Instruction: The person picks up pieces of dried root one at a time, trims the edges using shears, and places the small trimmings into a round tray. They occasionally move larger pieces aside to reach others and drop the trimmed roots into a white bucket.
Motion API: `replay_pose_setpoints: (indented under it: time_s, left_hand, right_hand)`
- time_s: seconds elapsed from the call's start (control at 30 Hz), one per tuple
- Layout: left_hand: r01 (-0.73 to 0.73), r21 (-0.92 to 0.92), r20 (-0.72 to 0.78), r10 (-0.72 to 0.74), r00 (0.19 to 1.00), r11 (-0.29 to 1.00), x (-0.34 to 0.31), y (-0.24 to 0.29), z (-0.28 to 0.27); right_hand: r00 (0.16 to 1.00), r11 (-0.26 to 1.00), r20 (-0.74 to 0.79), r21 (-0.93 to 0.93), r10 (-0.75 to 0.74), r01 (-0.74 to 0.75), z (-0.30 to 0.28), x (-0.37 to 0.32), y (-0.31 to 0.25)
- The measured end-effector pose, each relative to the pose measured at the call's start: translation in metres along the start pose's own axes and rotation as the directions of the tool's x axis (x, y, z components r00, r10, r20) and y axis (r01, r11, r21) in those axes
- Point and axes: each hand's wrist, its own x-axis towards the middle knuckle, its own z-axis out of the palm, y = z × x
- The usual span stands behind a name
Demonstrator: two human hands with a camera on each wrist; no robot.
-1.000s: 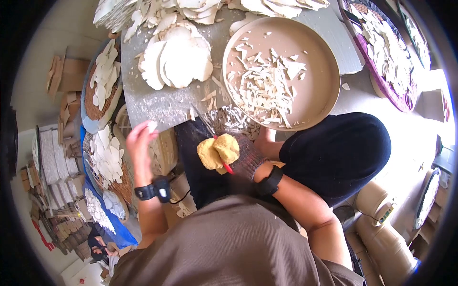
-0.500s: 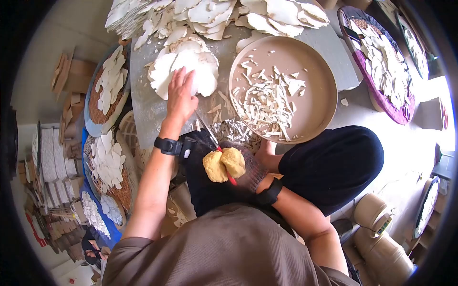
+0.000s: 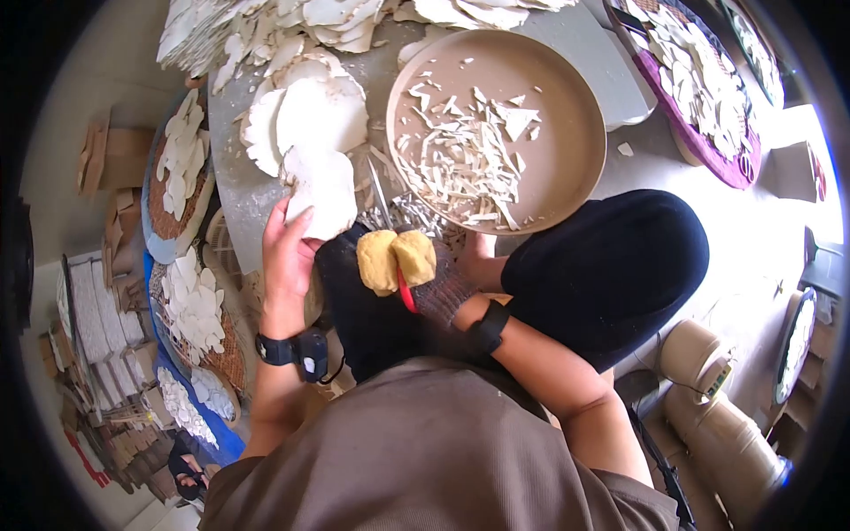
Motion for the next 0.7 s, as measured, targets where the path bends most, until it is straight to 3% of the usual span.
replay_pose_setpoints:
  time_s: [0.03, 0.13, 0.27, 0.33, 0.43, 0.5, 0.6, 0.7]
  left_hand:
    - [-0.009, 0.022, -0.008, 0.009, 1.0, 1.0, -0.006, -0.002, 0.006]
    - [-0.036, 0.097, -0.019, 0.038, 0.999, 0.995, -0.017, -0.011, 0.01]
    - [-0.019, 0.117, -0.034, 0.024, 0.999, 0.993, -0.021, -0.012, 0.011]
    - [-0.027, 0.116, -0.046, 0.033, 0.998, 0.993, -0.019, -0.012, 0.009]
    - [-0.256, 0.149, -0.152, 0.278, 0.948, 0.955, -0.017, -0.029, 0.012]
    - [-0.243, 0.14, -0.183, 0.267, 0.946, 0.96, -0.02, -0.031, 0.022]
    - [-0.295, 0.257, -0.154, 0.341, 0.927, 0.92, -0.014, -0.041, 0.017]
    - [-0.291, 0.298, -0.095, 0.332, 0.939, 0.909, -0.009, -0.039, 0.007]
  right_hand:
    - [0.989, 0.991, 0.085, -0.053, -0.119, 0.124, -0.008, 0.006, 0.012]
    - [0.945, 0.899, 0.206, -0.31, -0.253, 0.308, -0.005, 0.002, -0.002]
    - [0.966, 0.933, 0.182, -0.277, -0.185, 0.231, 0.002, -0.01, -0.025]
    - [0.953, 0.902, 0.217, -0.332, -0.21, 0.275, -0.001, -0.006, -0.019]
    - [0.934, 0.853, 0.266, -0.402, -0.24, 0.333, -0.004, -0.001, -0.01]
    - [0.928, 0.83, 0.322, -0.452, -0.189, 0.326, -0.008, 0.0, -0.011]
    - [0.913, 0.919, 0.388, -0.302, -0.125, 0.254, -0.01, -0.006, -0.02]
    - [0.853, 0.97, 0.476, 0.209, -0.214, 0.126, -0.016, -0.002, -0.007]
